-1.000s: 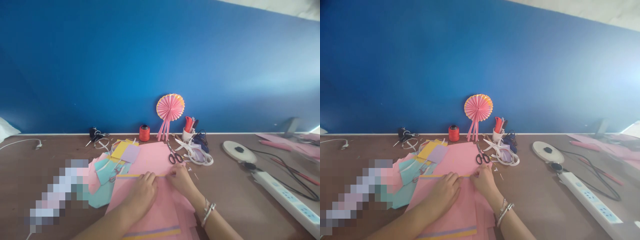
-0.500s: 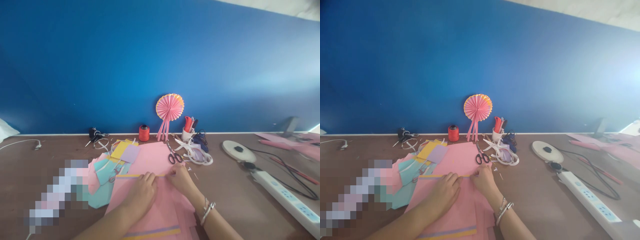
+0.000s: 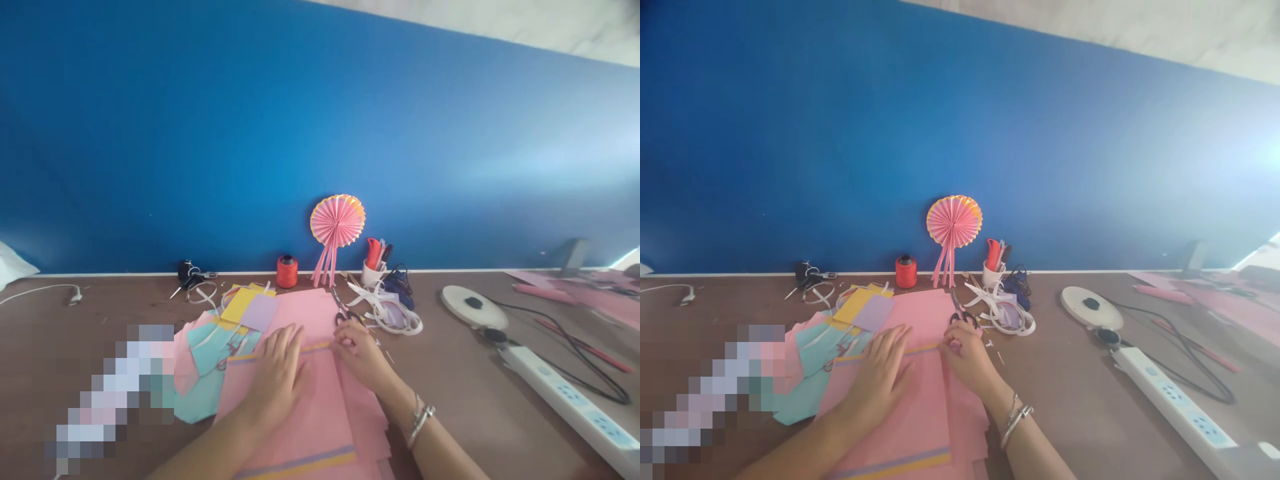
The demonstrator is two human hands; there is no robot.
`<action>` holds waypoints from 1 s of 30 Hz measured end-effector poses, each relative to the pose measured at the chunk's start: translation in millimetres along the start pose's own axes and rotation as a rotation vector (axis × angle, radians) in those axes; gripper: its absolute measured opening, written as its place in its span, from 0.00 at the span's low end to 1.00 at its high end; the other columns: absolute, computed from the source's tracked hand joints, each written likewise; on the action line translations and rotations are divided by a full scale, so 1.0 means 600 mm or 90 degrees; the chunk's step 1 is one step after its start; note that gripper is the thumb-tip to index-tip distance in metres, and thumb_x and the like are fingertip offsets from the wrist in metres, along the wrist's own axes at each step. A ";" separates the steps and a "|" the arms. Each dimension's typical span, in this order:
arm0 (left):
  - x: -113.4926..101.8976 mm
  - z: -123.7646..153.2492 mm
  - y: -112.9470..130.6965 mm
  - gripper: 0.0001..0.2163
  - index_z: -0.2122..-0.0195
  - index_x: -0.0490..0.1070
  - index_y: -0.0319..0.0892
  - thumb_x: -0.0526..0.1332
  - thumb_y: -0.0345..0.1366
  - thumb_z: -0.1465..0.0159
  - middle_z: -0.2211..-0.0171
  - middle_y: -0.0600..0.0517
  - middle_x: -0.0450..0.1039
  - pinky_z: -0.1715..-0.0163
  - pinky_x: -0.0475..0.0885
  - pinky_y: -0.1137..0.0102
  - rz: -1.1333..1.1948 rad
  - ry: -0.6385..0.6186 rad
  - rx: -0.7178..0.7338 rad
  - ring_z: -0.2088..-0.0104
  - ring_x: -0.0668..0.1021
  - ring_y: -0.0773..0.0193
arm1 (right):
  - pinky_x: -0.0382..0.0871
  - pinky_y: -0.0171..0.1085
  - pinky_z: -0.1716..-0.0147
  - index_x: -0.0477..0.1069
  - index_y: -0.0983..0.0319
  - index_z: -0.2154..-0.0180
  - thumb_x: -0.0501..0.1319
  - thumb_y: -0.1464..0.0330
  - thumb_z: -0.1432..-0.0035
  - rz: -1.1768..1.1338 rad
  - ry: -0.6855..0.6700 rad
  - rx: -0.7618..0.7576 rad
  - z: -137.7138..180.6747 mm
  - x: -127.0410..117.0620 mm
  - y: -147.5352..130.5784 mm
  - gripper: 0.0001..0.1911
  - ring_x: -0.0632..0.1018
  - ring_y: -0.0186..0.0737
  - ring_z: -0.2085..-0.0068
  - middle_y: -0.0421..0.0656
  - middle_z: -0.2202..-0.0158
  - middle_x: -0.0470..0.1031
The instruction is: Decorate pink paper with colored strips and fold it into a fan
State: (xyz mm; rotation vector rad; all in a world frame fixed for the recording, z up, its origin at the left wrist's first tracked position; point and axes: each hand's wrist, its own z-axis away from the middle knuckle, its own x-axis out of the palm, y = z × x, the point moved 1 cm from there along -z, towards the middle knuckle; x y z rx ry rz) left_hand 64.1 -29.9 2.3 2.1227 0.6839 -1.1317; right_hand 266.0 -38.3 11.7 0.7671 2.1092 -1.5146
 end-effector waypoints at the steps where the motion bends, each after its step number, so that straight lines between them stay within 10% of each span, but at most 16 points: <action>1: -0.002 -0.004 -0.004 0.18 0.45 0.59 0.39 0.50 0.36 0.36 0.50 0.42 0.66 0.50 0.60 0.54 0.018 0.006 -0.013 0.49 0.66 0.52 | 0.61 0.38 0.59 0.66 0.61 0.76 0.56 0.70 0.48 -0.009 0.007 -0.008 0.000 -0.001 -0.002 0.06 0.70 0.39 0.62 0.43 0.68 0.70; 7: -0.014 -0.016 -0.011 0.08 0.67 0.69 0.43 0.50 0.33 0.36 0.68 0.51 0.74 0.52 0.60 0.55 0.111 -0.008 -0.086 0.63 0.73 0.59 | 0.62 0.36 0.64 0.69 0.62 0.71 0.53 0.69 0.46 -0.035 0.006 0.031 -0.001 -0.003 0.002 0.07 0.70 0.38 0.63 0.43 0.67 0.70; 30: -0.016 -0.012 -0.003 0.08 0.69 0.67 0.44 0.51 0.30 0.37 0.70 0.54 0.71 0.49 0.53 0.55 0.034 0.042 -0.017 0.64 0.70 0.62 | 0.61 0.40 0.55 0.70 0.61 0.76 0.55 0.76 0.51 0.050 -0.018 -0.087 0.002 -0.008 -0.014 0.08 0.72 0.38 0.64 0.43 0.69 0.72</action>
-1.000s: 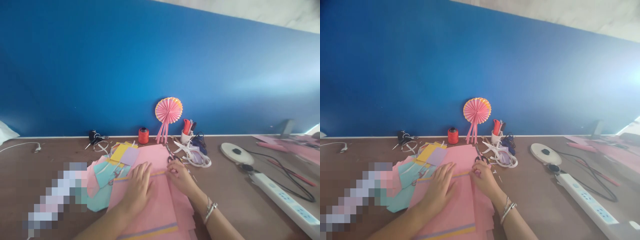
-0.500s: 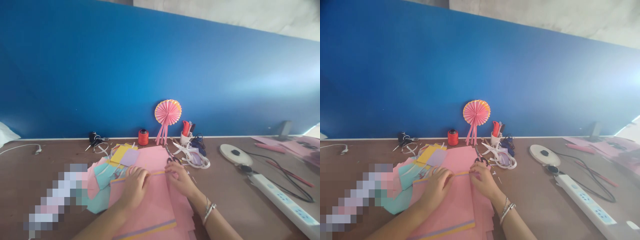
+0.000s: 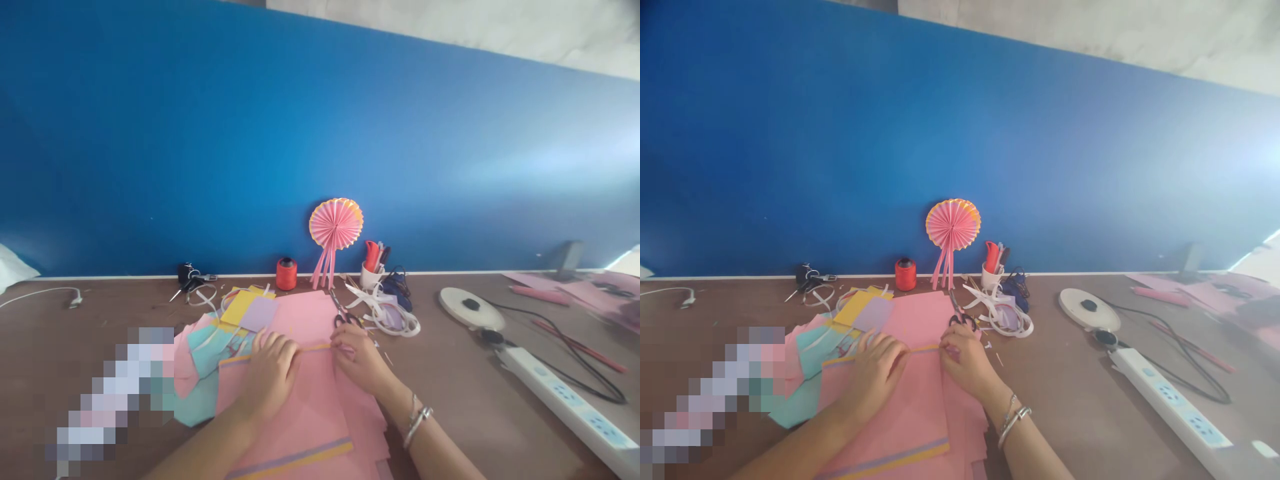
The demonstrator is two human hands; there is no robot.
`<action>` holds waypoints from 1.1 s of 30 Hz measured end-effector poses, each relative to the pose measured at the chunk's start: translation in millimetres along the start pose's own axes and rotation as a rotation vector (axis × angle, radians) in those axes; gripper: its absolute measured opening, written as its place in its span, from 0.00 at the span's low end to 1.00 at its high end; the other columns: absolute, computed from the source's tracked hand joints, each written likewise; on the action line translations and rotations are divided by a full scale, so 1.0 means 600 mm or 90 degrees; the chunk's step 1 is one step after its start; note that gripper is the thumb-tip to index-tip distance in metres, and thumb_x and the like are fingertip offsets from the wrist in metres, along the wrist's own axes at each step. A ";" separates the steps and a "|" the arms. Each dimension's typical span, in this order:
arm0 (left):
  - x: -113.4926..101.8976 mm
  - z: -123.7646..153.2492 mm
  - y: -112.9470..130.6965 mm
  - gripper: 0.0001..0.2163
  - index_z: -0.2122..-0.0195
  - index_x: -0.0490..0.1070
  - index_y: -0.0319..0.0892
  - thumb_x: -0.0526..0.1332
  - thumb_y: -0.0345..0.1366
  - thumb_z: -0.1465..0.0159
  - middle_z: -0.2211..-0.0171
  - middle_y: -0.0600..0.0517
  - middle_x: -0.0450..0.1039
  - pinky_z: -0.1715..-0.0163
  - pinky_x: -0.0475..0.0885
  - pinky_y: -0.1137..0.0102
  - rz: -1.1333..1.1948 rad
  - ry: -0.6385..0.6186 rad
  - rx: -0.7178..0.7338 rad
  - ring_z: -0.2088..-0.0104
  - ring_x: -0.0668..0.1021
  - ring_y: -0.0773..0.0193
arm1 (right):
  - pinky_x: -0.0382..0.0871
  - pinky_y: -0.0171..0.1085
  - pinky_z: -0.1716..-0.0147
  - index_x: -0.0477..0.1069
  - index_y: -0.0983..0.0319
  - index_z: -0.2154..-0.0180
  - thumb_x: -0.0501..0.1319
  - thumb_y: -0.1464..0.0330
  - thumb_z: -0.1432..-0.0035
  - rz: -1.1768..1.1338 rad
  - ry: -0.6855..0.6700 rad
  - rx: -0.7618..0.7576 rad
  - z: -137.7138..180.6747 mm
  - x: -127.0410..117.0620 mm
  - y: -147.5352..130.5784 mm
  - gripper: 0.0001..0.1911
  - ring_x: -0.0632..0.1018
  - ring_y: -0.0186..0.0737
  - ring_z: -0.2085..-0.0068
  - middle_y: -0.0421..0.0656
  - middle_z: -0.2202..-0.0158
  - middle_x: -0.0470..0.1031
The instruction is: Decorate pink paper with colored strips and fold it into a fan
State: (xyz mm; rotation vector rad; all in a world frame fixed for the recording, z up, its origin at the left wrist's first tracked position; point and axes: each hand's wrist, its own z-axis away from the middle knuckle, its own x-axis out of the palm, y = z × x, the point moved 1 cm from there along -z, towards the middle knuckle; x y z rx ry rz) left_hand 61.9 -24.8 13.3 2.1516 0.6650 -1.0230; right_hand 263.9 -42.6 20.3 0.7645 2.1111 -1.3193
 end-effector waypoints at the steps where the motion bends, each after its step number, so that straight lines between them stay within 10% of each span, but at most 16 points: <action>1: 0.000 0.000 0.000 0.08 0.69 0.67 0.44 0.51 0.30 0.37 0.70 0.54 0.71 0.48 0.53 0.55 -0.003 -0.001 0.000 0.64 0.70 0.62 | 0.61 0.39 0.56 0.70 0.61 0.76 0.55 0.76 0.51 0.000 0.000 -0.002 0.000 0.000 0.001 0.08 0.72 0.38 0.64 0.43 0.69 0.72; 15: -0.007 0.000 0.001 0.08 0.70 0.67 0.45 0.51 0.29 0.37 0.72 0.54 0.71 0.48 0.52 0.54 -0.012 0.015 -0.004 0.65 0.71 0.61 | 0.62 0.35 0.67 0.69 0.63 0.82 0.56 0.69 0.52 -0.205 0.123 0.227 -0.003 0.013 0.033 0.10 0.70 0.37 0.71 0.40 0.77 0.70; 33: -0.004 -0.004 -0.010 0.06 0.69 0.67 0.44 0.52 0.29 0.39 0.71 0.53 0.72 0.53 0.60 0.58 0.047 0.079 -0.042 0.67 0.73 0.61 | 0.63 0.41 0.57 0.73 0.61 0.72 0.53 0.69 0.46 -0.003 0.107 0.072 -0.004 0.017 0.016 0.10 0.74 0.41 0.62 0.45 0.68 0.75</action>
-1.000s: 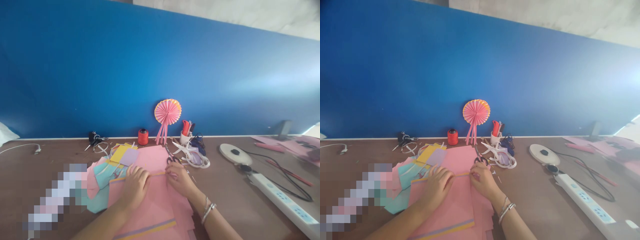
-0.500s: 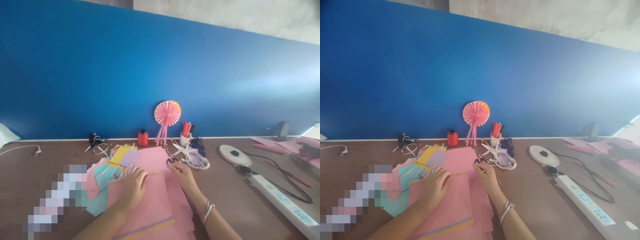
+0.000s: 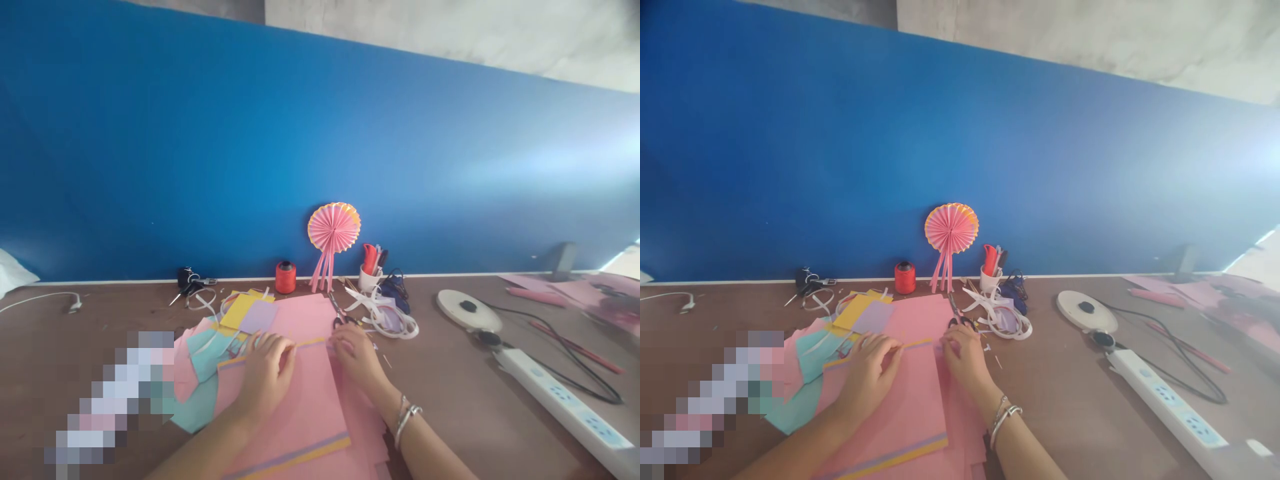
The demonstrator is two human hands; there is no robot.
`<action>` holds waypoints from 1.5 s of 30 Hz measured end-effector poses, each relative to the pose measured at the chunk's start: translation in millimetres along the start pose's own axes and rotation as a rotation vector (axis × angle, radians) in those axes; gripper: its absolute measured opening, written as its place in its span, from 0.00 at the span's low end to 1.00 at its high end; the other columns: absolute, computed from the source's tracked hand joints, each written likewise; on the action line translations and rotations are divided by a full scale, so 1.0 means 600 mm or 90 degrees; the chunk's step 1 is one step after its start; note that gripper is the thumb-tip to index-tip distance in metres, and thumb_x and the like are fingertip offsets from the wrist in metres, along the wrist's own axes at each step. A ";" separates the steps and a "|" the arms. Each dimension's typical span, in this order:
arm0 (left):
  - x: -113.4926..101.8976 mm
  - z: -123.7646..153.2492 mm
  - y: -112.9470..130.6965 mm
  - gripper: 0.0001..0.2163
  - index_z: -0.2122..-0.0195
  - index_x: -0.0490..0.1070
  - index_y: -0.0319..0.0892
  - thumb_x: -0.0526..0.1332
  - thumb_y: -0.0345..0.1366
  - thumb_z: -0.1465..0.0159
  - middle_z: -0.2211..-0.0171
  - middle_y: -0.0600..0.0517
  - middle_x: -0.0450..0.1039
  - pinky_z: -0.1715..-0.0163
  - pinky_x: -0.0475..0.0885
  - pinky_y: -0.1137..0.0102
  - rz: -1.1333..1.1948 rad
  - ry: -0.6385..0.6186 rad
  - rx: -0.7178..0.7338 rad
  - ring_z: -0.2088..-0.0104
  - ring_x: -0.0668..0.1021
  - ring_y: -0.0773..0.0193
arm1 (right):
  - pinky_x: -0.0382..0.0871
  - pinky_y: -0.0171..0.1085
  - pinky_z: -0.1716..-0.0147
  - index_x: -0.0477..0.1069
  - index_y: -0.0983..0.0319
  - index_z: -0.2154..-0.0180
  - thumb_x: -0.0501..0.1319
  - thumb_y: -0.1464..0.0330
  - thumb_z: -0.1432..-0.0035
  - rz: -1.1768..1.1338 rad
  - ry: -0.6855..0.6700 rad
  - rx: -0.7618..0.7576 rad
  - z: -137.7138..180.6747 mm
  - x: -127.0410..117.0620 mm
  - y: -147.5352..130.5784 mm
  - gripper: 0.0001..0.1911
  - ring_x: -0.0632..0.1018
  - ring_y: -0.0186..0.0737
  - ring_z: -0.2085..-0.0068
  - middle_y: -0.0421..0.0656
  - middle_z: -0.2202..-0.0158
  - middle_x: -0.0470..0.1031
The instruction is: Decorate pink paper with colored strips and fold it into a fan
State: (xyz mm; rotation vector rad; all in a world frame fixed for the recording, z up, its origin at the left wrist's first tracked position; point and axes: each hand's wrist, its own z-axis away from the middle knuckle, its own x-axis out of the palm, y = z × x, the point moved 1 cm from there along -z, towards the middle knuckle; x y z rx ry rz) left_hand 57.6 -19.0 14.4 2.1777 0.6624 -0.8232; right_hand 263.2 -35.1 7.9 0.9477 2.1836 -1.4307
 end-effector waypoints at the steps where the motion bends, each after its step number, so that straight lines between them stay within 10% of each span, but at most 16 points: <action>1: 0.001 0.000 -0.001 0.06 0.69 0.67 0.44 0.52 0.30 0.39 0.71 0.53 0.72 0.53 0.59 0.58 -0.001 -0.001 -0.001 0.67 0.73 0.61 | 0.63 0.40 0.58 0.73 0.61 0.70 0.53 0.70 0.46 0.004 0.003 0.006 0.001 0.000 0.001 0.10 0.74 0.41 0.62 0.45 0.66 0.76; 18: -0.021 -0.025 -0.003 0.06 0.69 0.70 0.43 0.53 0.31 0.40 0.70 0.49 0.78 0.68 0.67 0.69 0.073 -0.110 -0.165 0.68 0.78 0.59 | 0.58 0.39 0.65 0.74 0.60 0.69 0.54 0.57 0.43 0.427 0.043 0.180 -0.022 -0.017 0.015 0.16 0.72 0.47 0.61 0.47 0.68 0.77; 26: -0.022 -0.027 -0.016 0.20 0.58 0.70 0.45 0.51 0.20 0.49 0.61 0.50 0.77 0.63 0.67 0.70 0.087 -0.111 -0.163 0.61 0.77 0.62 | 0.58 0.39 0.66 0.75 0.59 0.61 0.56 0.61 0.46 0.428 -0.030 0.251 -0.022 -0.032 0.024 0.13 0.72 0.49 0.58 0.48 0.63 0.77; 45: -0.029 -0.041 -0.012 0.12 0.61 0.70 0.42 0.53 0.41 0.39 0.65 0.51 0.74 0.60 0.67 0.71 0.369 -0.064 -0.225 0.61 0.74 0.61 | 0.62 0.37 0.67 0.72 0.60 0.59 0.55 0.71 0.50 0.350 -0.031 0.229 -0.021 -0.047 0.023 0.15 0.76 0.44 0.63 0.48 0.61 0.75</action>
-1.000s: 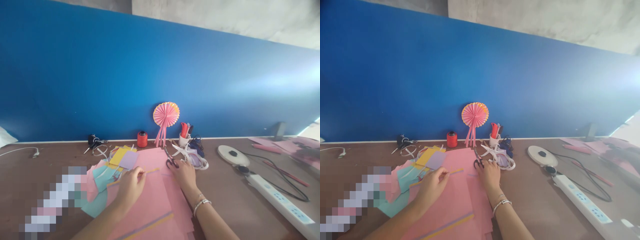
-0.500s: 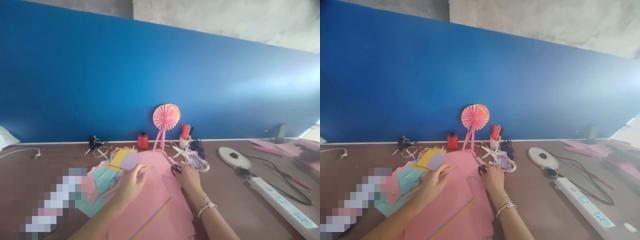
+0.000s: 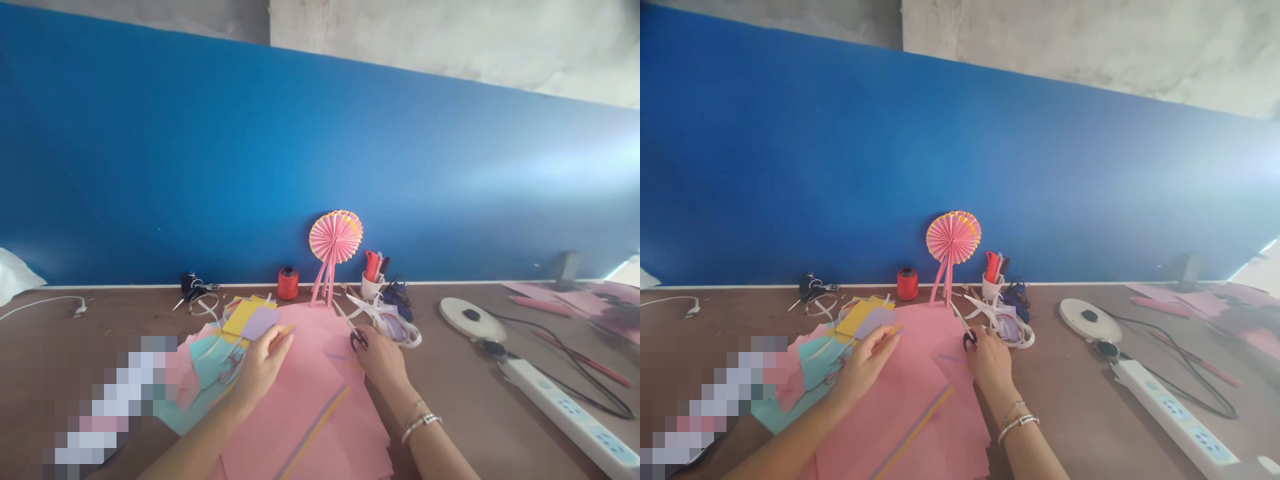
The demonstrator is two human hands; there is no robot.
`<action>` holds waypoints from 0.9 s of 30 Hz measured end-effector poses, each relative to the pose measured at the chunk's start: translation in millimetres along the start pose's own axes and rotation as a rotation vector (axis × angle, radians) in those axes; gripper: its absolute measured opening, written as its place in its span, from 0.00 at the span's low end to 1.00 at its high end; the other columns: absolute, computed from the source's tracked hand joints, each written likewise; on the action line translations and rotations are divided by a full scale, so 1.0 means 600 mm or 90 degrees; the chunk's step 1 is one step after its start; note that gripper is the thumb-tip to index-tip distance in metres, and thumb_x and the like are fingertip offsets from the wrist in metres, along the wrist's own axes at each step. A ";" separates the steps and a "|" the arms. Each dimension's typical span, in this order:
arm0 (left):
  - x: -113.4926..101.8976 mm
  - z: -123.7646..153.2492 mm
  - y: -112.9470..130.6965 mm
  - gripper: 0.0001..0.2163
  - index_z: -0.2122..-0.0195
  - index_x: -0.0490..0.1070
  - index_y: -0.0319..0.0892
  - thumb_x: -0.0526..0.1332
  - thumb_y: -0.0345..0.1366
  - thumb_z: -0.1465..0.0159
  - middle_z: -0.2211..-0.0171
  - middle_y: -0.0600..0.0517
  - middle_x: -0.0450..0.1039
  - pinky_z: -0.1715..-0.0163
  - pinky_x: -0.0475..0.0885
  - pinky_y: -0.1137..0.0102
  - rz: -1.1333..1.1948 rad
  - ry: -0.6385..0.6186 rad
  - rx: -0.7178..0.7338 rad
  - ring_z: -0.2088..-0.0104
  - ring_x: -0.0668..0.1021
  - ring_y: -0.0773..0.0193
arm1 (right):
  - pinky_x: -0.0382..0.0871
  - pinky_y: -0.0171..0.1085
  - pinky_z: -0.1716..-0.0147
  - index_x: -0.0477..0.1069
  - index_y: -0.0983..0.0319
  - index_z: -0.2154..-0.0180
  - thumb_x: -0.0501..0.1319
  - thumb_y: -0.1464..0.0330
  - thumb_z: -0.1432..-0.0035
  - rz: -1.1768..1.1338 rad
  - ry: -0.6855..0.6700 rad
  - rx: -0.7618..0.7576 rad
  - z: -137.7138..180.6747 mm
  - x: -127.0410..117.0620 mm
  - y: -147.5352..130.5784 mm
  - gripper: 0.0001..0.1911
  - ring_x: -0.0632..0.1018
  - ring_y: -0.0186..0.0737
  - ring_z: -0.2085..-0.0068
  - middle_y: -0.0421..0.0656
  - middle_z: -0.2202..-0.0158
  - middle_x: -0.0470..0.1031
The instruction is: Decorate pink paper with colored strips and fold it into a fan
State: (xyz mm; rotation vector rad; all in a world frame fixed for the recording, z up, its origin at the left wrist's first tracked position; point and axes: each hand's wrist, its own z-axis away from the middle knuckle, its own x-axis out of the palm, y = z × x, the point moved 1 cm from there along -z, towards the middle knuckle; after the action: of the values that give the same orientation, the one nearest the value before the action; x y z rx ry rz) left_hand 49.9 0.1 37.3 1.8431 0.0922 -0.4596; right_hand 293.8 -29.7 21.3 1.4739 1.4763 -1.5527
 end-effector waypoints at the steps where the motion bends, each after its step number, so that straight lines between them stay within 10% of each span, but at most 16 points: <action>1: -0.001 0.000 0.000 0.12 0.63 0.70 0.42 0.52 0.42 0.39 0.68 0.52 0.72 0.62 0.67 0.72 0.008 -0.001 -0.010 0.64 0.74 0.62 | 0.63 0.37 0.66 0.71 0.60 0.57 0.54 0.73 0.51 -0.062 0.016 -0.010 -0.001 0.001 0.001 0.18 0.76 0.44 0.62 0.48 0.60 0.75; 8: 0.001 -0.001 0.004 0.12 0.70 0.68 0.41 0.53 0.45 0.41 0.78 0.57 0.62 0.74 0.62 0.76 0.074 -0.024 -0.063 0.75 0.66 0.68 | 0.65 0.33 0.75 0.70 0.63 0.53 0.56 0.71 0.56 -0.516 -0.073 -0.066 0.003 0.023 -0.016 0.24 0.75 0.38 0.70 0.43 0.68 0.76; 27: 0.013 0.005 0.003 0.10 0.72 0.70 0.40 0.55 0.41 0.42 0.75 0.55 0.68 0.70 0.63 0.74 0.126 -0.028 -0.062 0.71 0.69 0.66 | 0.61 0.32 0.71 0.75 0.59 0.58 0.59 0.71 0.51 -0.519 -0.305 -0.214 0.062 -0.022 -0.086 0.17 0.68 0.34 0.69 0.40 0.69 0.73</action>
State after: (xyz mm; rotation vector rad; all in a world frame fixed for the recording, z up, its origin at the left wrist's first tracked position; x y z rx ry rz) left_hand 56.9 -4.4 35.5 1.7255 -0.0967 -0.3506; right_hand 237.7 -54.7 43.9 0.2477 2.0003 -1.7847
